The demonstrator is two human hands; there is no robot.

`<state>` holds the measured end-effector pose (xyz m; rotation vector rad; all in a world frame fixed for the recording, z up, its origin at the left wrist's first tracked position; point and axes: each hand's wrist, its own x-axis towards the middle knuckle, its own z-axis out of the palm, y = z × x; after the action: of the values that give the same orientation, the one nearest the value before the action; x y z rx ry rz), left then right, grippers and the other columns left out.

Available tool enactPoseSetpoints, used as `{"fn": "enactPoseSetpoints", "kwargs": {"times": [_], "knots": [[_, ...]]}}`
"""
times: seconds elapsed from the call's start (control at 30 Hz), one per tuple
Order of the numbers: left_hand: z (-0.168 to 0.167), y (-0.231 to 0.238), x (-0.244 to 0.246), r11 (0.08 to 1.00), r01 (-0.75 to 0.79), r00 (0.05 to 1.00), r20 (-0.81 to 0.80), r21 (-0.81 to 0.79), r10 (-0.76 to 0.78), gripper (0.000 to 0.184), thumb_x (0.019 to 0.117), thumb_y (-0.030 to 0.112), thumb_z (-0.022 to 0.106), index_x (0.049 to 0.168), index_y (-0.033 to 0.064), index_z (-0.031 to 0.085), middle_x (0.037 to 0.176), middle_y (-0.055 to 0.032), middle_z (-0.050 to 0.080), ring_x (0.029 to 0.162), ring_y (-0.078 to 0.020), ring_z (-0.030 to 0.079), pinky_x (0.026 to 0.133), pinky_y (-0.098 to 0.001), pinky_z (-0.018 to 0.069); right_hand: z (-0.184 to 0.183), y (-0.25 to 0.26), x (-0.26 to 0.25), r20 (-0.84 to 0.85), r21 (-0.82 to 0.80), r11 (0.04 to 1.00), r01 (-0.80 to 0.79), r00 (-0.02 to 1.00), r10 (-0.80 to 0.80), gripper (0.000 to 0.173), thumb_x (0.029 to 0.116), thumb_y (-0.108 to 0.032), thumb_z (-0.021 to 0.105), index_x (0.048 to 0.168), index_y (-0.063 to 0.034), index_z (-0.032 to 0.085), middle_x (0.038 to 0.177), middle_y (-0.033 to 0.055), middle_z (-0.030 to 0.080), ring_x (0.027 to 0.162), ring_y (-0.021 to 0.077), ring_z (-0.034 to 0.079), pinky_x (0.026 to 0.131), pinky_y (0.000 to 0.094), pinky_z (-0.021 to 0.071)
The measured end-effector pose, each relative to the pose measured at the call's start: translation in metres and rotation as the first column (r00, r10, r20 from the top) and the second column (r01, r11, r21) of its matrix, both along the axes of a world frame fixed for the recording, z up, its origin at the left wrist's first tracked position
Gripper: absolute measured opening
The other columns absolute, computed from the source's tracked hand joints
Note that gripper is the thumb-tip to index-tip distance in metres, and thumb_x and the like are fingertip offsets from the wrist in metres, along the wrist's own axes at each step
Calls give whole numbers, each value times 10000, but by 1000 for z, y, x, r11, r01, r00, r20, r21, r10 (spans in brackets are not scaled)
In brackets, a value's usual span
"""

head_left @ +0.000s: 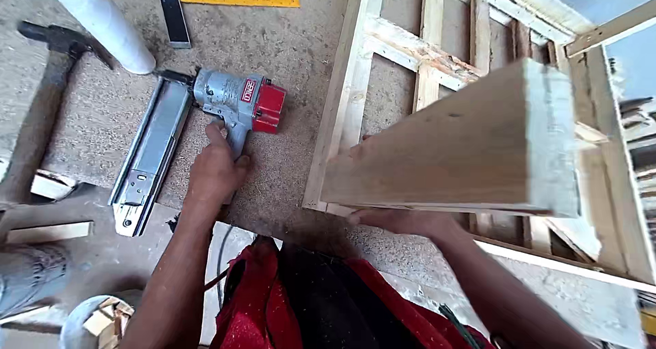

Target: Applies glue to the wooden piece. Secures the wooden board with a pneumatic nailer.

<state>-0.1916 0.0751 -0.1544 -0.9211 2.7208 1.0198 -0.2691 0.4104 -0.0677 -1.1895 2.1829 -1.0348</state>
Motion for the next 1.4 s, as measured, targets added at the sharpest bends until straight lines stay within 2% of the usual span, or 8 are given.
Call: {"fn": "enactPoseSetpoints", "kwargs": {"times": [0.1,0.17,0.37,0.47,0.53,0.67,0.93,1.4], "knots": [[13,12,40,999,-43,999,-16,-20,42,939,865,298,809,1584,194,214,910,-220,687,762,-440,684,674,-709,536,15,25,-56,-226,161,984,-70,968,106,727,863,-424,776,1441,-59,529,1365,109,629,1223,217,625,1040,430,525],[21,33,82,996,-67,998,-1,-54,67,956,882,359,804,1603,206,196,921,-208,693,763,-404,697,697,-683,562,20,23,-96,-399,178,966,-186,884,243,640,910,-255,755,1448,-2,519,1451,193,559,1340,329,548,1128,487,444],[60,163,212,974,-187,979,61,-131,196,854,911,504,698,1583,122,334,806,-113,684,570,-240,660,555,-504,595,-40,-41,-193,-691,91,787,-610,531,491,614,910,-411,755,1408,-103,567,1505,105,534,1502,304,363,1280,541,187],[113,252,236,943,-286,925,207,-170,318,924,837,361,834,1558,23,366,839,-174,721,660,-302,705,661,-545,604,-47,-70,-182,-602,62,644,-763,486,634,599,919,-432,743,1418,-141,585,1390,93,636,1370,292,535,1237,528,295],[137,295,239,934,-281,890,306,-219,339,1028,794,396,870,1555,-47,338,873,-210,736,736,-330,720,745,-543,594,-48,-86,-181,-559,84,556,-827,423,713,548,922,-455,732,1363,-149,620,1137,106,724,1092,313,680,1020,552,494],[173,350,216,960,-152,883,403,-234,238,1004,887,544,732,1558,-71,310,907,-247,723,735,-382,711,701,-593,581,-66,-101,-184,-602,6,491,-871,389,697,483,897,-546,699,1156,-139,707,840,94,707,811,311,701,760,553,548],[198,405,98,966,116,874,486,-229,11,777,994,568,573,1566,69,406,785,-150,738,645,-303,726,554,-503,587,-78,-100,-186,-648,-34,502,-864,401,648,575,889,-598,690,1241,-144,664,867,110,706,827,327,700,780,557,550],[126,385,21,941,112,907,420,-318,34,801,980,635,525,1551,84,408,767,-71,671,594,-227,651,508,-443,542,-90,-104,-188,-718,-125,477,-870,412,561,451,855,-440,765,1151,-128,627,733,84,634,710,314,659,710,539,525]]}}
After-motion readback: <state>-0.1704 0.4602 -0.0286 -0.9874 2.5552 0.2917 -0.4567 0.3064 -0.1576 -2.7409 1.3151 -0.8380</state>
